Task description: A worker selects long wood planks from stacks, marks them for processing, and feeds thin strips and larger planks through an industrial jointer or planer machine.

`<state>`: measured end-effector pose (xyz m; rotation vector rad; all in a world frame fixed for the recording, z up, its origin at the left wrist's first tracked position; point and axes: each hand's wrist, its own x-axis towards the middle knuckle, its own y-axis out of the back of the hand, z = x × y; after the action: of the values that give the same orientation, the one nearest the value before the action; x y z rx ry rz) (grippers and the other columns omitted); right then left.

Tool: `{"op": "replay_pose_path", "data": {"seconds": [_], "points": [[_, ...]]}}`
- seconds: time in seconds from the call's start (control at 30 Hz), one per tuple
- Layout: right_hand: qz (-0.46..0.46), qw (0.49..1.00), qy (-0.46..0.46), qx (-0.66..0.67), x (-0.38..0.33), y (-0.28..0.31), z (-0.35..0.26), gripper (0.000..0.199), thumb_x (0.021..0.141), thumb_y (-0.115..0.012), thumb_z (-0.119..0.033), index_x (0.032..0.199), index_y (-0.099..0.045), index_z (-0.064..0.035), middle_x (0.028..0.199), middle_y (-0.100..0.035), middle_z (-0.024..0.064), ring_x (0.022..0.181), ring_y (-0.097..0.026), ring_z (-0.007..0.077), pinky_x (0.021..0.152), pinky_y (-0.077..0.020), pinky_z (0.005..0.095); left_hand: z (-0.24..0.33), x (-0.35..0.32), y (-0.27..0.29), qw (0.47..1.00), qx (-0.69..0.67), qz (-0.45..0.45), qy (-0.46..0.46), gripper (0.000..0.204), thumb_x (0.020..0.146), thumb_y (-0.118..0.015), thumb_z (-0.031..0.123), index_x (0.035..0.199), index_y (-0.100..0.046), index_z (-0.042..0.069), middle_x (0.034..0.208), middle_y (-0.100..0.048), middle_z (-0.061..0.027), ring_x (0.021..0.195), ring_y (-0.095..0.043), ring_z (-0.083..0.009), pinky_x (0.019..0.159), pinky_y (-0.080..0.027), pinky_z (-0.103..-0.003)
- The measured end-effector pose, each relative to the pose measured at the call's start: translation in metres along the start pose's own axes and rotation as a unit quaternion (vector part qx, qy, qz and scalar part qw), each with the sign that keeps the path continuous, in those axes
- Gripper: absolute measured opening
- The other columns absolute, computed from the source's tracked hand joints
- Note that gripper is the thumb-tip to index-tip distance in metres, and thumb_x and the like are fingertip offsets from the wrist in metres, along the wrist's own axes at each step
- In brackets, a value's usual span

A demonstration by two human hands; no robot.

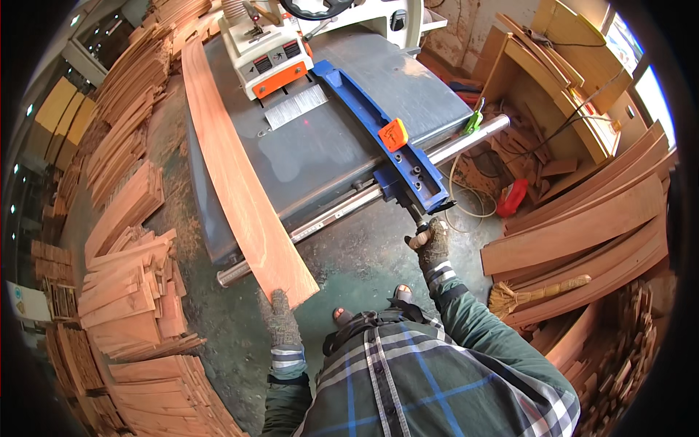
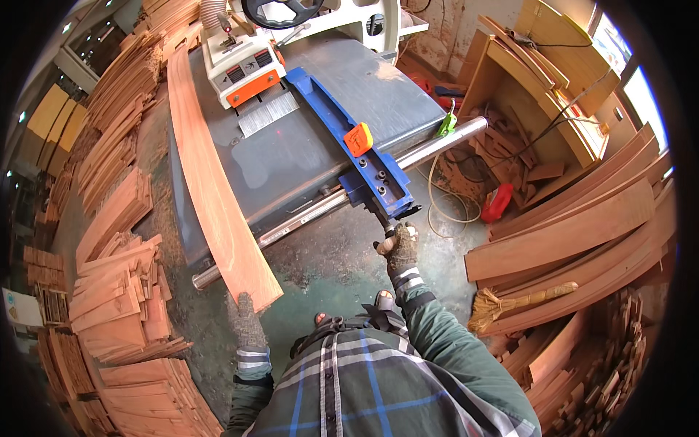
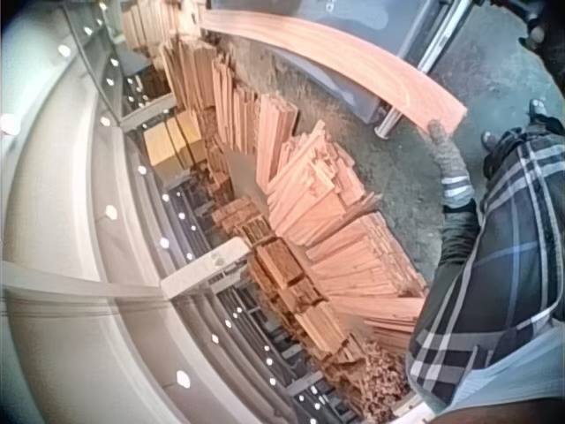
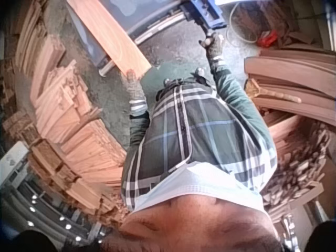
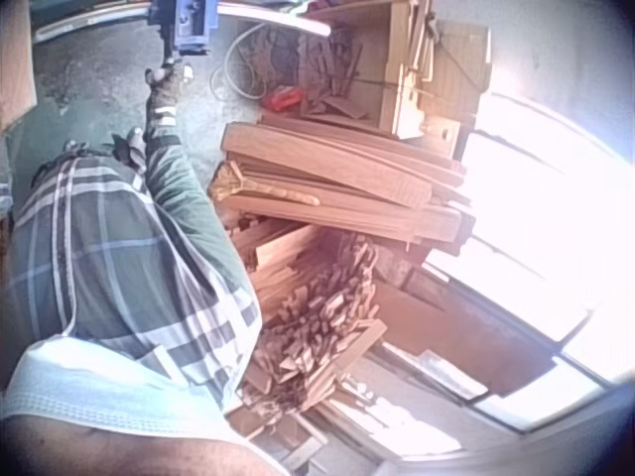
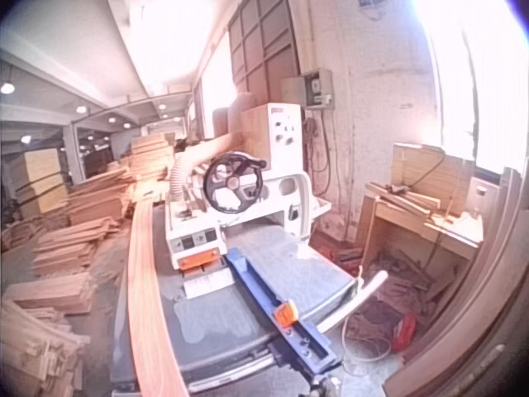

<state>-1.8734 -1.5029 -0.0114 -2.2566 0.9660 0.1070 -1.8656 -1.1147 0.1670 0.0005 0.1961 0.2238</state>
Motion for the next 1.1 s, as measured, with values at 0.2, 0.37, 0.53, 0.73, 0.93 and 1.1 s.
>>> {"op": "replay_pose_path", "data": {"seconds": [0.2,0.37,0.53,0.73,0.93,1.1], "points": [[0.051,0.998,-0.044,0.012,-0.015,-0.034,-0.01,0.036,0.047,-0.078,-0.024,0.064,-0.054,-0.0033,0.061,-0.048,0.009,0.055,-0.044,0.0224,0.051,-0.0412,0.0386,-0.002,-0.002,0.009,1.0,0.008,0.02,0.001,0.058,0.096,-0.053,0.02,0.143,-0.029,-0.004,0.133,-0.046,-0.0179,0.115,-0.052,-0.0265,0.091,-0.05,-0.038],[0.035,0.998,0.021,-0.056,-0.003,-0.012,-0.002,0.039,0.043,-0.079,-0.023,0.062,-0.052,-0.0027,0.058,-0.046,0.0104,0.053,-0.04,0.0221,0.049,-0.0383,0.039,-0.011,0.004,0.01,0.999,0.026,0.009,-0.016,0.06,0.095,-0.055,0.02,0.144,-0.029,-0.004,0.135,-0.045,-0.018,0.116,-0.051,-0.0269,0.092,-0.049,-0.039],[0.023,0.985,0.077,-0.153,0.012,0.02,0.009,0.034,0.051,-0.077,-0.02,0.064,-0.05,-0.0047,0.056,-0.043,0.0092,0.048,-0.037,0.0221,0.045,-0.0361,0.0394,-0.004,0.002,-0.006,1.0,-0.001,0.003,0.007,0.06,0.095,-0.055,0.02,0.144,-0.029,-0.004,0.135,-0.044,-0.0181,0.116,-0.05,-0.0269,0.092,-0.049,-0.038],[0.109,0.988,-0.006,0.109,-0.045,-0.076,-0.045,0.02,0.08,-0.057,-0.013,0.069,-0.04,-0.0113,0.057,-0.035,0.0022,0.042,-0.027,0.0156,0.035,-0.0287,0.0363,-0.009,0.003,0.007,1.0,-0.007,0.019,-0.003,0.058,0.095,-0.054,0.019,0.143,-0.03,-0.004,0.133,-0.046,-0.0173,0.114,-0.052,-0.0259,0.092,-0.049,-0.039],[0.127,0.991,-0.011,0.048,-0.039,-0.071,-0.042,0.021,0.078,-0.057,-0.012,0.068,-0.039,-0.0086,0.059,-0.034,0.0019,0.044,-0.029,0.0138,0.035,-0.0277,0.0364,-0.009,0.003,0.005,0.999,0.022,0.016,-0.023,0.054,0.096,-0.052,0.017,0.142,-0.032,-0.004,0.126,-0.052,-0.0151,0.109,-0.054,-0.023,0.09,-0.049,-0.037],[0.11,0.99,-0.017,0.092,-0.041,-0.068,-0.036,0.02,0.081,-0.058,-0.017,0.071,-0.041,-0.0108,0.06,-0.035,0.0013,0.043,-0.031,0.0145,0.035,-0.031,0.0362,0.003,-0.004,-0.003,0.998,0.01,0.055,-0.006,0.045,0.096,-0.053,0.019,0.135,-0.043,-0.001,0.115,-0.057,-0.0112,0.103,-0.055,-0.0201,0.087,-0.049,-0.034]]}}
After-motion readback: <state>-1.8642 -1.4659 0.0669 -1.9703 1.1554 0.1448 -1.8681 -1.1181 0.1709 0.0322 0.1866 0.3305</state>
